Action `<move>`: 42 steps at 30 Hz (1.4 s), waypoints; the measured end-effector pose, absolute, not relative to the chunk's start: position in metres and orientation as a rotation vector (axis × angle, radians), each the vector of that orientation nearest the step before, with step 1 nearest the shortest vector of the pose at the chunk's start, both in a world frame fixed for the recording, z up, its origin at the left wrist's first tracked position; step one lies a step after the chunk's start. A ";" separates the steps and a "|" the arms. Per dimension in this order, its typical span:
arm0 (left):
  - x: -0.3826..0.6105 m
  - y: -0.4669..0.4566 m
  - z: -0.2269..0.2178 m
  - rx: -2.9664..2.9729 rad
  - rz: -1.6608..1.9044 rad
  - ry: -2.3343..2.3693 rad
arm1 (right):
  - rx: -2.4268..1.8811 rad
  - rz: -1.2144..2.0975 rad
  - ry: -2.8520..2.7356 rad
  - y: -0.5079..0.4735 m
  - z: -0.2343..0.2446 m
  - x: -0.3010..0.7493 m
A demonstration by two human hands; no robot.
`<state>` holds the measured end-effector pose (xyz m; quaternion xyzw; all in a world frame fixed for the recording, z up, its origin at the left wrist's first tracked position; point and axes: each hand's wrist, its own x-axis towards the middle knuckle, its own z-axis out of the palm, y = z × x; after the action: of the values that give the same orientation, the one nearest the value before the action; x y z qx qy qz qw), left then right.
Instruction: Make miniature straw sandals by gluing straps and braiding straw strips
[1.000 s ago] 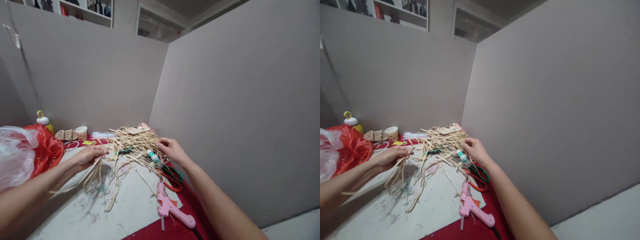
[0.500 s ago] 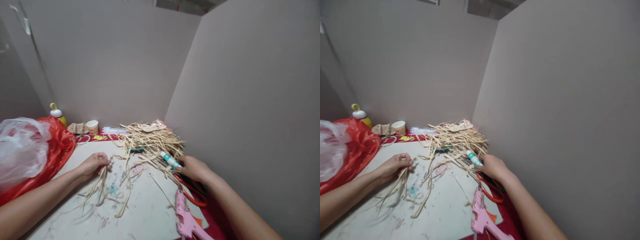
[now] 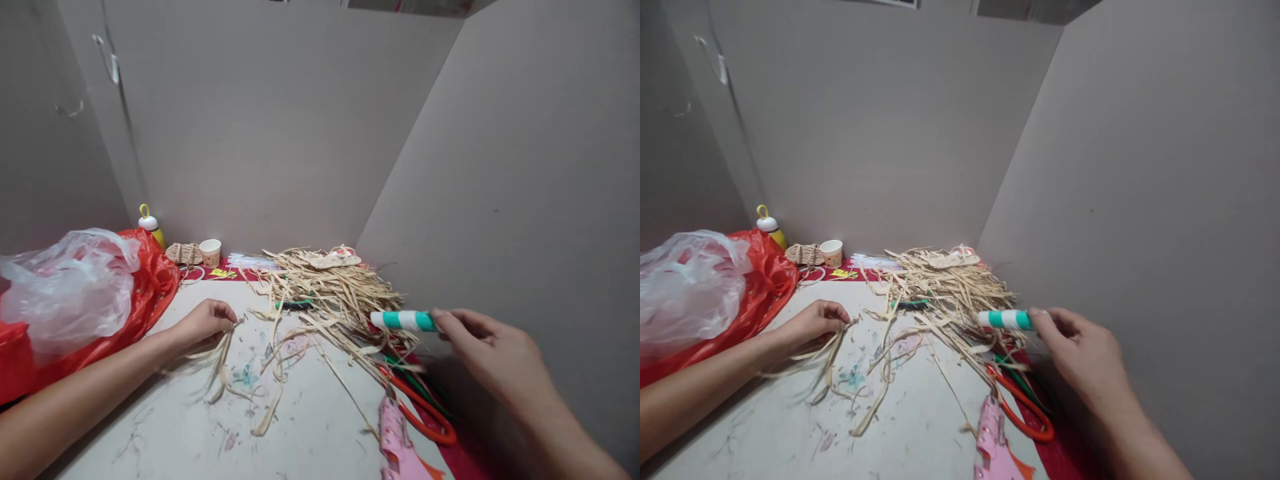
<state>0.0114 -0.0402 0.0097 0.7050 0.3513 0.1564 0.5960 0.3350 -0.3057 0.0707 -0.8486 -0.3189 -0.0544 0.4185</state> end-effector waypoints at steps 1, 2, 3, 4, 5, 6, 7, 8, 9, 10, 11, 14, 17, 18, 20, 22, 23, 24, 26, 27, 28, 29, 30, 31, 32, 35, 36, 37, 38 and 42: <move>0.010 -0.040 0.011 1.723 0.378 0.833 | -2.058 -0.090 -0.749 -0.304 0.073 0.330; 0.009 -0.039 0.014 1.813 0.405 0.847 | -1.983 -0.031 -0.711 -0.302 0.074 0.325; 0.007 -0.038 0.016 1.902 0.442 0.856 | -1.909 0.030 -0.694 -0.299 0.076 0.321; 0.006 -0.037 0.020 1.973 0.486 0.868 | -1.837 0.079 -0.695 -0.296 0.077 0.316; 0.004 -0.035 0.024 2.032 0.540 0.879 | -1.783 0.129 -0.713 -0.293 0.078 0.311; 0.003 -0.035 0.028 2.081 0.593 0.887 | -1.740 0.181 -0.741 -0.290 0.079 0.305; 0.002 -0.035 0.034 2.119 0.653 0.895 | -1.704 0.233 -0.770 -0.287 0.080 0.300; 0.002 -0.037 0.041 2.149 0.713 0.892 | -1.679 0.288 -0.798 -0.284 0.081 0.294; 0.002 -0.040 0.049 2.163 0.767 0.870 | -1.659 0.341 -0.828 -0.282 0.081 0.287; 0.003 -0.046 0.057 2.153 0.809 0.819 | -1.645 0.392 -0.861 -0.279 0.082 0.280; 0.005 -0.054 0.066 2.110 0.835 0.778 | -1.642 0.446 -0.899 -0.275 0.082 0.273; 0.016 -0.084 0.085 1.831 0.760 0.585 | -1.651 0.627 -1.018 -0.264 0.083 0.252; 0.033 -0.115 0.088 1.536 0.438 0.362 | -1.617 0.776 -1.098 -0.251 0.083 0.234; 0.038 -0.123 0.086 1.499 0.351 0.318 | -1.602 0.810 -1.114 -0.247 0.083 0.229; 0.047 -0.133 0.080 1.438 0.243 0.232 | -1.568 0.860 -1.137 -0.241 0.083 0.223; 0.053 -0.134 0.075 1.356 0.228 0.192 | -1.511 0.889 -1.121 -0.239 0.082 0.218; 0.054 -0.132 0.072 1.307 0.230 0.187 | -1.479 0.904 -1.097 -0.239 0.082 0.217; 0.055 -0.129 0.071 1.260 0.233 0.190 | -1.455 0.920 -1.073 -0.239 0.081 0.215; 0.054 -0.122 0.068 1.186 0.225 0.205 | -1.434 0.985 -1.046 -0.242 0.079 0.212; 0.053 -0.118 0.067 1.158 0.220 0.218 | -1.433 1.038 -1.046 -0.243 0.077 0.210; 0.052 -0.115 0.066 1.135 0.212 0.233 | -1.437 1.093 -1.052 -0.245 0.075 0.209; 0.051 -0.112 0.065 1.114 0.198 0.244 | -1.444 1.138 -1.059 -0.246 0.073 0.207; 0.049 -0.110 0.064 1.091 0.174 0.244 | -1.459 1.162 -1.064 -0.247 0.071 0.206; 0.049 -0.108 0.064 1.062 0.146 0.234 | -1.485 1.159 -1.070 -0.248 0.070 0.206; 0.048 -0.107 0.064 1.030 0.123 0.216 | -1.522 1.127 -1.088 -0.249 0.069 0.206; 0.046 -0.103 0.068 0.939 0.127 0.192 | -1.645 0.944 -1.187 -0.252 0.068 0.208; 0.045 -0.102 0.070 0.916 0.147 0.206 | -1.681 0.878 -1.222 -0.253 0.068 0.210; 0.044 -0.100 0.072 0.900 0.164 0.226 | -1.712 0.807 -1.253 -0.254 0.069 0.212; 0.044 -0.098 0.074 0.894 0.179 0.250 | -1.737 0.729 -1.280 -0.256 0.070 0.215; 0.043 -0.087 0.078 0.919 0.241 0.359 | -1.807 0.341 -1.351 -0.264 0.084 0.234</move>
<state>0.0427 -0.0870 0.0784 0.4398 0.1718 0.1154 0.8739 0.2341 -0.2640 0.0843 -0.7199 -0.5383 0.1359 0.4165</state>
